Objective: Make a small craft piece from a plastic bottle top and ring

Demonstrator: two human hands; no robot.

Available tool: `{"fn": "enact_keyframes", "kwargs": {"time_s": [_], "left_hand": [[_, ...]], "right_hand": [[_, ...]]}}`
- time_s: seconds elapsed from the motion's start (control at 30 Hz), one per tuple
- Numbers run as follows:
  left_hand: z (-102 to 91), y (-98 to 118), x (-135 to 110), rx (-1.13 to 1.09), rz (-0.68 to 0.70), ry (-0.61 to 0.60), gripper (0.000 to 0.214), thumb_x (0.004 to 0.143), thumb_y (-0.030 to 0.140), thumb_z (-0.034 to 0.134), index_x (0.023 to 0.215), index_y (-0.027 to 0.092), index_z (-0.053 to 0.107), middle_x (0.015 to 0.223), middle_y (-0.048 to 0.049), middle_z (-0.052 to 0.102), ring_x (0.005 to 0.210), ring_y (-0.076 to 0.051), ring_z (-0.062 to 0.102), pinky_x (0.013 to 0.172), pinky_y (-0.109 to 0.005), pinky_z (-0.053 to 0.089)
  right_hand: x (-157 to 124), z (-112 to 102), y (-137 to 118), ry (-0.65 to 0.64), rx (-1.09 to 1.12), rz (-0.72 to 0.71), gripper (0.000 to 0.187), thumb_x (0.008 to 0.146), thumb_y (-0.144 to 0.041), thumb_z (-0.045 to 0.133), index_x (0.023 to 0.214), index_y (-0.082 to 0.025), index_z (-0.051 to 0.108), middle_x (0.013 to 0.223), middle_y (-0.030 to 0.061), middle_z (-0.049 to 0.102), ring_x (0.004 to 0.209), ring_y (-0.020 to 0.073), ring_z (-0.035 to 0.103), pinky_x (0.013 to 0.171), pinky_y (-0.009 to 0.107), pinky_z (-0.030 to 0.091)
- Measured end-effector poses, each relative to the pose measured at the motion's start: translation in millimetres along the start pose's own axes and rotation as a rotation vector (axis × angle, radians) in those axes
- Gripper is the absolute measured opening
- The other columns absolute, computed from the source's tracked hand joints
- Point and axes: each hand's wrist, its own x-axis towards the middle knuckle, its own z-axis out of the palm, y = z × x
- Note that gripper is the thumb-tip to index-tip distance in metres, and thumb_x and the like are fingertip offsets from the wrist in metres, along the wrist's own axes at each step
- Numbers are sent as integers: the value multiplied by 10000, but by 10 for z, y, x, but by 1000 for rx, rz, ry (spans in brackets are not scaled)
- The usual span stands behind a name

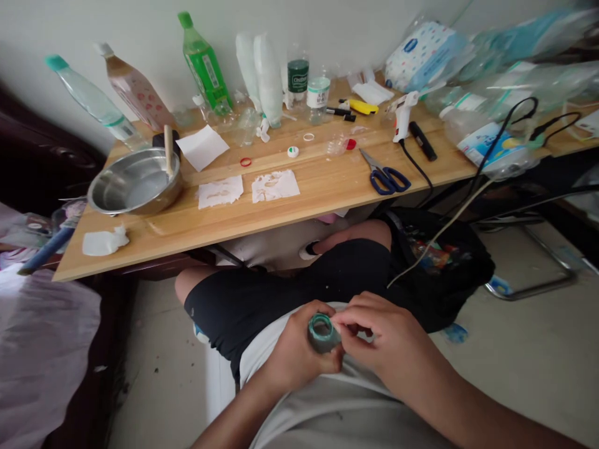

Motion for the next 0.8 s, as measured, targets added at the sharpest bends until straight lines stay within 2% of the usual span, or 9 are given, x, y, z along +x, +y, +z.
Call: {"fn": "enact_keyframes", "kwargs": {"time_s": [0.17, 0.37, 0.5, 0.8], "left_hand": [[74, -39, 5, 44, -35, -11, 314, 618, 132, 702, 920, 177, 630, 887, -22, 678, 813, -178, 598, 763, -267, 473], [87, -71, -19, 76, -112, -2, 320, 614, 154, 705, 926, 157, 634, 857, -26, 671, 775, -169, 573, 733, -264, 471], [105, -84, -13, 66, -127, -15, 325, 631, 170, 698, 948, 153, 628, 848, -23, 662, 756, -158, 564, 719, -260, 468], [128, -81, 7, -1, -119, -85, 281, 608, 144, 678, 876, 178, 601, 766, 18, 604, 674, -124, 497, 624, -226, 427]], "right_hand": [[-98, -1, 32, -3, -100, -16, 230, 873, -77, 562, 752, -219, 696, 672, 3, 630, 674, 159, 577, 608, 255, 463], [-92, 81, 153, 16, -113, -30, 238, 832, -55, 555, 703, -218, 670, 643, -9, 614, 657, 149, 573, 591, 240, 441], [-116, 101, 198, 22, -118, -11, 239, 820, -63, 556, 684, -227, 665, 625, -16, 594, 644, 145, 562, 582, 235, 432], [-180, 124, 292, 26, -98, 6, 239, 867, -113, 548, 768, -239, 726, 678, 2, 668, 669, 151, 606, 610, 243, 488]]}}
